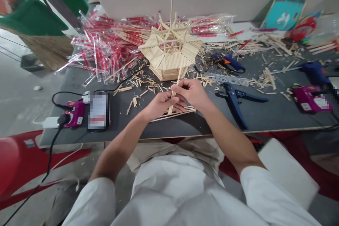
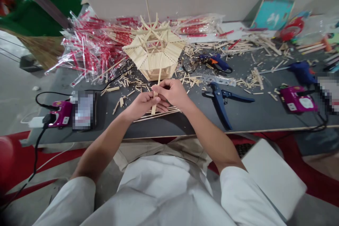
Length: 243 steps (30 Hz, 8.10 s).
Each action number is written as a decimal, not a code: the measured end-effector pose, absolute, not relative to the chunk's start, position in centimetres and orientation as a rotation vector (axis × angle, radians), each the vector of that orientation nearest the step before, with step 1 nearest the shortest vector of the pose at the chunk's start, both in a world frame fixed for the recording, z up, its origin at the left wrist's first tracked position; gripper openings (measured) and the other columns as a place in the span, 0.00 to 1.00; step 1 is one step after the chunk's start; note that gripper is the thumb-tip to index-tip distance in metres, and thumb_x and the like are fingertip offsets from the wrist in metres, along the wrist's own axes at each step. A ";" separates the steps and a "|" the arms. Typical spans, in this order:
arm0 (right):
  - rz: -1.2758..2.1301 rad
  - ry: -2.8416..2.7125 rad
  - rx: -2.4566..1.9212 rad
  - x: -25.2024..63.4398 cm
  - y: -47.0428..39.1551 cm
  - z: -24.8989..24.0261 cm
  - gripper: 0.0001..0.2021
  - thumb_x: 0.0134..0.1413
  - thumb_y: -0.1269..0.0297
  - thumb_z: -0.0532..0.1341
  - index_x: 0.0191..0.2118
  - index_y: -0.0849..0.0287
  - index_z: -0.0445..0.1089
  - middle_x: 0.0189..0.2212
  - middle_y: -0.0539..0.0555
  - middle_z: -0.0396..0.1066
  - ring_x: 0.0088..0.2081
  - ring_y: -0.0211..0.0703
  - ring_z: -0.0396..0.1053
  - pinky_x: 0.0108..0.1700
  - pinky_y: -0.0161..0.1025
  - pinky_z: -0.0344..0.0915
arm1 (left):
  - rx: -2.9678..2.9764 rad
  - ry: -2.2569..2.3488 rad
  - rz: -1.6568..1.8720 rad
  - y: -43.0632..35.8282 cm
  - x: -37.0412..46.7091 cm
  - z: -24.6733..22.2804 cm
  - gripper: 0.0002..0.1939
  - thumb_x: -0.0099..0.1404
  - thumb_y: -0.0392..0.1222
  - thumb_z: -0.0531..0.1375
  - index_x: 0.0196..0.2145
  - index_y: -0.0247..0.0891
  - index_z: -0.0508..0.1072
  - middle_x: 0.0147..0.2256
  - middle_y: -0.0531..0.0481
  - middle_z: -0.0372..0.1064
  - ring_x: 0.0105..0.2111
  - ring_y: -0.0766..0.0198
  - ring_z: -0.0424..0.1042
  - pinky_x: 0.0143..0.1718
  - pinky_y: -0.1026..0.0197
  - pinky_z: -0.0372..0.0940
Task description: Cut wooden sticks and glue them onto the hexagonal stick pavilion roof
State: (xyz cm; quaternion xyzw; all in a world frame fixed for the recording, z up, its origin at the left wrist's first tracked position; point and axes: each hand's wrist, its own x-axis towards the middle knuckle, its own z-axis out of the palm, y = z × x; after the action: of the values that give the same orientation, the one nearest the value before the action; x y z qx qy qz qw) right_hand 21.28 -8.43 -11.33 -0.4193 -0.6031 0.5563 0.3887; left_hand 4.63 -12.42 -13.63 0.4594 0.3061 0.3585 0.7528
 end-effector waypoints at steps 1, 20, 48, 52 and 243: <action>1.436 -1.521 -1.066 21.3 -8.4 -11.2 0.25 0.46 0.41 0.72 0.24 0.59 0.69 0.15 0.44 0.62 0.20 0.32 0.56 0.23 0.34 0.53 | 0.968 0.651 0.782 -12.5 4.6 -13.6 0.27 0.63 0.59 0.68 0.44 0.29 0.74 0.40 0.35 0.80 0.38 0.54 0.82 0.46 0.50 0.77; 1.303 -1.800 -1.108 23.7 -8.0 -10.5 0.21 0.54 0.43 0.68 0.36 0.60 0.80 0.33 0.54 0.79 0.32 0.41 0.71 0.38 0.39 0.66 | 0.859 0.676 0.679 -12.4 3.5 -13.5 0.25 0.61 0.55 0.71 0.40 0.27 0.76 0.35 0.34 0.81 0.32 0.55 0.82 0.36 0.57 0.77; -0.128 -2.417 -2.199 41.9 -16.1 -12.2 0.25 0.69 0.55 0.45 0.57 0.71 0.66 0.42 0.73 0.73 0.44 0.67 0.73 0.46 0.54 0.67 | 1.004 0.857 0.541 -10.9 3.9 -12.5 0.25 0.63 0.56 0.69 0.40 0.26 0.77 0.37 0.33 0.81 0.34 0.57 0.83 0.41 0.56 0.78; 0.550 -2.250 -2.085 39.5 -16.8 -10.2 0.20 0.70 0.48 0.48 0.50 0.56 0.68 0.39 0.61 0.77 0.39 0.56 0.76 0.39 0.46 0.69 | 1.043 0.892 0.503 -10.2 3.9 -11.9 0.25 0.63 0.56 0.69 0.40 0.26 0.77 0.37 0.33 0.81 0.35 0.55 0.83 0.41 0.55 0.78; 0.846 -1.863 -0.804 22.3 -7.1 -12.9 0.13 0.63 0.51 0.65 0.37 0.55 0.79 0.33 0.51 0.79 0.29 0.39 0.72 0.36 0.40 0.67 | 1.813 1.132 1.014 -9.5 3.0 -14.7 0.12 0.69 0.42 0.60 0.39 0.34 0.83 0.32 0.50 0.78 0.36 0.62 0.75 0.41 0.64 0.68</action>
State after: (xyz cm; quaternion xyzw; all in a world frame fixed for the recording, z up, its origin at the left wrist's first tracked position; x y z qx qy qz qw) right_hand 22.27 -7.08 -12.88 -0.3258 -0.7548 0.3429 0.4545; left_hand 2.97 -9.47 -14.73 0.7095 0.4428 0.3968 0.3784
